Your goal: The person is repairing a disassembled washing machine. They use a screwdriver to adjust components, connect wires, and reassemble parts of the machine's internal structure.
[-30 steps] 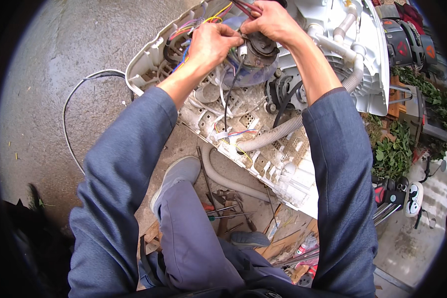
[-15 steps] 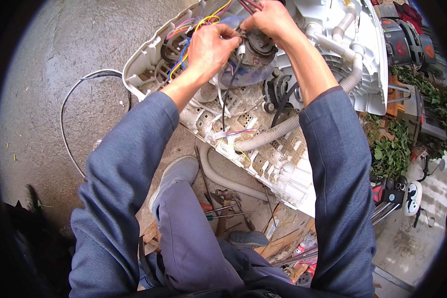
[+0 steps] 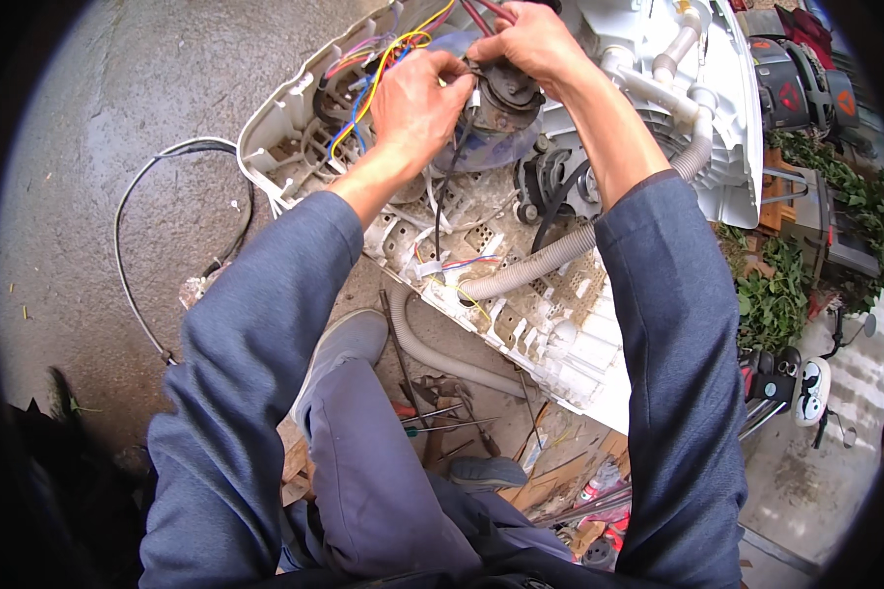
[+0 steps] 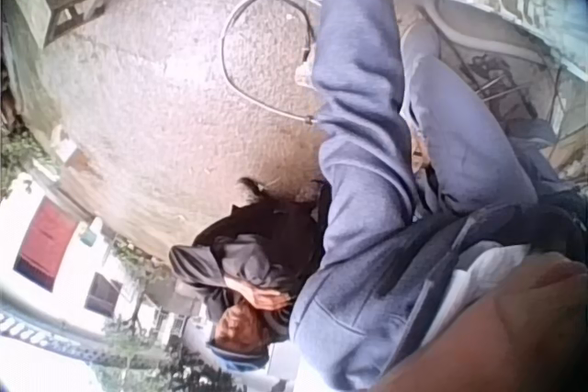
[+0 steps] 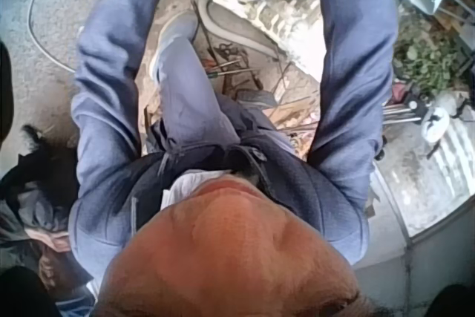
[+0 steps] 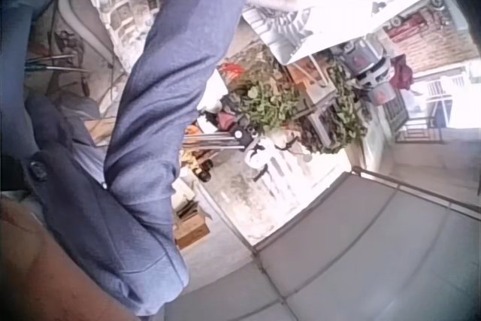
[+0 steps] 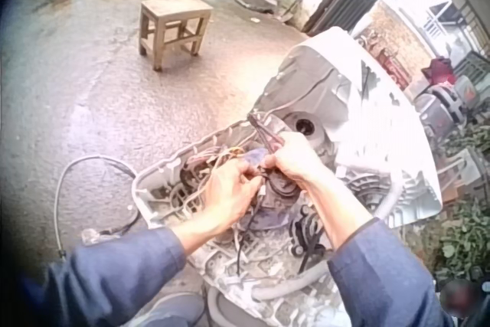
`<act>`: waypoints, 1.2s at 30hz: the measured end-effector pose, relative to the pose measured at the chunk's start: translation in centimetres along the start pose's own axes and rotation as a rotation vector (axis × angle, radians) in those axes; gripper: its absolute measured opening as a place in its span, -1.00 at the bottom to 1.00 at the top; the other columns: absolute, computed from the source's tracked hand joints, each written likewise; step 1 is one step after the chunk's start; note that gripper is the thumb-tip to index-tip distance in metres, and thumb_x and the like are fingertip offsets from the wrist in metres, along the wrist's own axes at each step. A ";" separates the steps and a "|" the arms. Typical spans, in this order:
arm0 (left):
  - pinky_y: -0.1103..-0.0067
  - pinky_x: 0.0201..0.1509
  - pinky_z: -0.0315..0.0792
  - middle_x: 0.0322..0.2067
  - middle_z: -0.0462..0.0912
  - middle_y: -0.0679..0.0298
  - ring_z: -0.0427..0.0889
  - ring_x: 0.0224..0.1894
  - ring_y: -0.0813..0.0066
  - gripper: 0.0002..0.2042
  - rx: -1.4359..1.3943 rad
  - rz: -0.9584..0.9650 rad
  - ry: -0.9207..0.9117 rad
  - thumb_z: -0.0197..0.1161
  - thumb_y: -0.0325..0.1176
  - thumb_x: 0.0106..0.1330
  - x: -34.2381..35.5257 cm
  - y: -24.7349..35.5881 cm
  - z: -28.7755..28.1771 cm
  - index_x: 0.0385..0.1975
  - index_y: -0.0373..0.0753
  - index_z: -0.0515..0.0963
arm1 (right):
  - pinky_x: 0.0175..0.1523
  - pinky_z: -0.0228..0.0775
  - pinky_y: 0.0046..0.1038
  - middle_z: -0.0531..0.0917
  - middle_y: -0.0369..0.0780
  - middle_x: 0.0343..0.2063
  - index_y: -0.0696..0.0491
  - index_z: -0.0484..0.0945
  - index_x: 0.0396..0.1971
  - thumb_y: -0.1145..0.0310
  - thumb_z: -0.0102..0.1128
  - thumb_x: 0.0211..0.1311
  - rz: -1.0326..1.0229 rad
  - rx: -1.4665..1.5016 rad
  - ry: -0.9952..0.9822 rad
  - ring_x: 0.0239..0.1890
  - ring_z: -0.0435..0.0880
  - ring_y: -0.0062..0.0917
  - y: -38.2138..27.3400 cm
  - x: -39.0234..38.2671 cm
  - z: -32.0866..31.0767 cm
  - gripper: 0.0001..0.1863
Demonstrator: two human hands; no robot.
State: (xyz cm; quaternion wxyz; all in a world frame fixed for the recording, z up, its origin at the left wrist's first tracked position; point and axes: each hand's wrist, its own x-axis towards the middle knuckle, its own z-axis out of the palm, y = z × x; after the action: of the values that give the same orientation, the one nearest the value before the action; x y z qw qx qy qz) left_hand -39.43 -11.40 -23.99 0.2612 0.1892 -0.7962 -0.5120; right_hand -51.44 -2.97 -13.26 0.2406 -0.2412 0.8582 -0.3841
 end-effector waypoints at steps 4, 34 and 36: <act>0.35 -0.06 0.56 -0.31 0.76 0.13 0.74 -0.27 0.16 -0.75 0.001 -0.038 -0.003 0.39 -0.16 0.20 -0.2 0.4 0.0 -0.28 -0.19 0.77 | -0.22 0.51 -0.47 0.73 -0.24 -0.40 0.25 0.68 -0.25 0.65 0.35 -0.08 -0.069 0.022 -0.064 -0.36 0.65 -0.54 -0.3 -0.3 0.1 -0.71; 0.31 -0.03 0.55 -0.25 0.73 0.10 0.71 -0.19 0.15 -0.74 -0.050 -0.006 -0.056 0.34 -0.18 0.21 0.2 -0.4 0.2 -0.21 -0.16 0.78 | -0.24 0.53 -0.33 0.72 -0.02 -0.46 0.25 0.68 -0.32 0.44 0.33 -0.19 -0.021 -0.378 0.116 -0.38 0.72 -0.30 -0.5 0.2 -0.1 -0.67; 0.42 -0.13 0.55 -0.32 0.75 0.14 0.71 -0.34 0.32 -0.72 -0.053 0.040 -0.053 0.38 -0.19 0.23 0.5 -0.8 0.3 -0.18 -0.21 0.77 | -0.23 0.54 -0.33 0.73 -0.02 -0.45 0.24 0.69 -0.33 0.42 0.36 -0.21 -0.019 -0.398 0.105 -0.37 0.73 -0.29 -0.7 0.2 -0.3 -0.66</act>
State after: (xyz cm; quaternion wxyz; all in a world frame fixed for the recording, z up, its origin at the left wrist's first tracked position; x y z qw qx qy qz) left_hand -39.95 -11.82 -24.68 0.2551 0.1529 -0.7926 -0.5322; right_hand -51.61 -3.30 -12.57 0.1394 -0.2715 0.9262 -0.2214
